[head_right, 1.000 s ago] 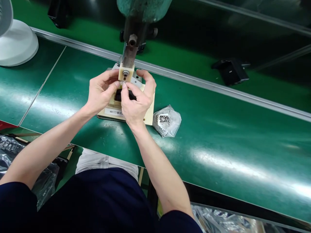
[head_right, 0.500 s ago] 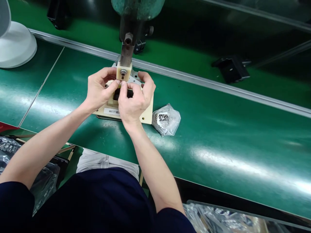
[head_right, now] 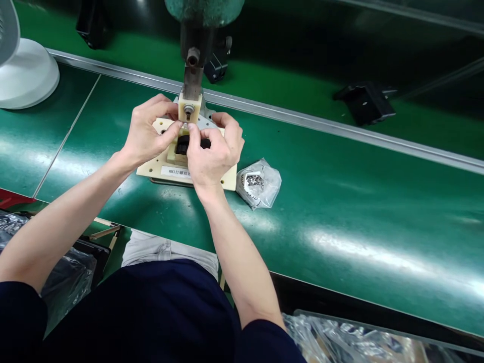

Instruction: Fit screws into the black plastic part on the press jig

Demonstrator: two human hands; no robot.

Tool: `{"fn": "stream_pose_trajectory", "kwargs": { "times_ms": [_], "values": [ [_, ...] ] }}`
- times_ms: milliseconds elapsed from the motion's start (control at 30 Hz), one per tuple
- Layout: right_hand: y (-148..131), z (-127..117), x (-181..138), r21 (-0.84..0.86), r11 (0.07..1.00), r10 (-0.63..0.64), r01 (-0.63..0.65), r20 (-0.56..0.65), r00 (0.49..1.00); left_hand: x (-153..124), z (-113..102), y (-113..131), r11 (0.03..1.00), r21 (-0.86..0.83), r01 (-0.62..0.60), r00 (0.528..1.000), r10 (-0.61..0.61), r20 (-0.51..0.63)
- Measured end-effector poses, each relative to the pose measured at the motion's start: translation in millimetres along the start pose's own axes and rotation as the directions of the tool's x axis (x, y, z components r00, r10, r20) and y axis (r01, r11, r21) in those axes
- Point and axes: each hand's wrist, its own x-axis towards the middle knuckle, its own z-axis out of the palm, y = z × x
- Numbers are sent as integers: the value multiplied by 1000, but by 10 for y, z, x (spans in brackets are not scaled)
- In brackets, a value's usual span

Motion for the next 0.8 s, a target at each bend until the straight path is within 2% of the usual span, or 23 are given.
{"fn": "stream_pose_trajectory", "kwargs": {
  "times_ms": [200, 433, 567, 633, 700, 800],
  "values": [
    [13, -29, 26, -33, 999, 15, -14, 34, 999, 9, -11, 16, 998, 41, -45, 999, 44, 13],
    [4, -14, 34, -74, 996, -55, 55, -5, 998, 37, -10, 26, 996, 82, -42, 999, 43, -10],
    [-21, -62, -16, -105, 988, -112, 114, 25, 993, 60, 4, -15, 992, 104, -77, 997, 78, -10],
    [-26, -211, -9, -120, 977, -175, 177, 29, 984, 68, 5, -6, 986, 120, -114, 993, 118, -28],
    [-1, -474, 86, -124, 962, -243, 243, 15, 970, 67, -3, 56, 982, 130, -135, 988, 144, -56],
    [94, -1008, 532, -131, 946, -301, 295, -26, 953, 52, 7, 192, 987, 137, -84, 994, 91, -53]
  ]
}}
